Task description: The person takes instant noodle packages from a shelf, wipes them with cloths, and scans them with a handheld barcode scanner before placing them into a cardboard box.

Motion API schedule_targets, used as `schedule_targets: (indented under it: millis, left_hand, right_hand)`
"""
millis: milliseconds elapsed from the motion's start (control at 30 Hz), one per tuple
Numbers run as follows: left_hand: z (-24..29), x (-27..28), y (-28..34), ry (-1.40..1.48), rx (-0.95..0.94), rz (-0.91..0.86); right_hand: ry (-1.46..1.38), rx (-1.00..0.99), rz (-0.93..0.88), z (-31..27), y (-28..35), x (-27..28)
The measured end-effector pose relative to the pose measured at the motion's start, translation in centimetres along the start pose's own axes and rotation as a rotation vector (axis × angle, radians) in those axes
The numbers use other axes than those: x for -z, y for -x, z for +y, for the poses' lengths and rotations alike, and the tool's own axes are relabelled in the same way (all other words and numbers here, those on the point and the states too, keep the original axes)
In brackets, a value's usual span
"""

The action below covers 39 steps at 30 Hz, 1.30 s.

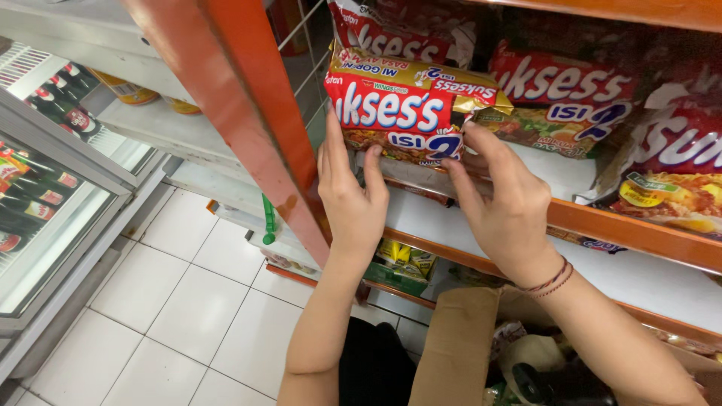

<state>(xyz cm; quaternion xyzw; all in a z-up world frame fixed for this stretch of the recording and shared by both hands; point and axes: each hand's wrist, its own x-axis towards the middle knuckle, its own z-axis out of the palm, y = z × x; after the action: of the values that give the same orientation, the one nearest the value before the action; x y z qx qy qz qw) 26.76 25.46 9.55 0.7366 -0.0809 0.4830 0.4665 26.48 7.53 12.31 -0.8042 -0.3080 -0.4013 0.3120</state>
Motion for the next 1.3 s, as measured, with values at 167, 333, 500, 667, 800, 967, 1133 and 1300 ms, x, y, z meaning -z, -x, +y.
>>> schedule_targets:
  millis: [167,333,500,667,800,967,1133,1300]
  left_hand:
    - [0.2,0.5,-0.3,-0.167,-0.105,-0.082]
    - [0.1,0.4,0.1,-0.254,-0.020,-0.157]
    - [0.4,0.6,0.5,-0.176,-0.084,-0.095]
    - [2.3,1.0,2.6,-0.214,-0.204,-0.051]
    - [4.2,0.8,6.2,-0.156,-0.242,-0.185]
    - [7.0,0.8,9.6,-0.067,-0.290,-0.431]
    - [9.5,-0.7,13.2,-0.024,-0.254,-0.732]
    - [11.3,-2.6,18.3,0.100,-0.193,-1.107]
  right_hand:
    - [0.090,0.076,-0.046,-0.6,-0.3,0.2]
    - [0.260,0.122,-0.117,-0.8,-0.2,0.4]
    - [0.247,0.092,-0.136,-1.3,-0.7,0.5]
    - [0.299,0.161,-0.079,-2.0,-1.3,2.2]
    - [0.283,0.211,-0.118,-1.6,0.5,5.2]
    - [0.085,0.112,-0.280,0.0,4.6,11.3]
    - [0.001,-0.169,-0.467,0.9,10.5,17.7]
    - [-0.008,-0.402,-0.607,2.3,17.1,21.8]
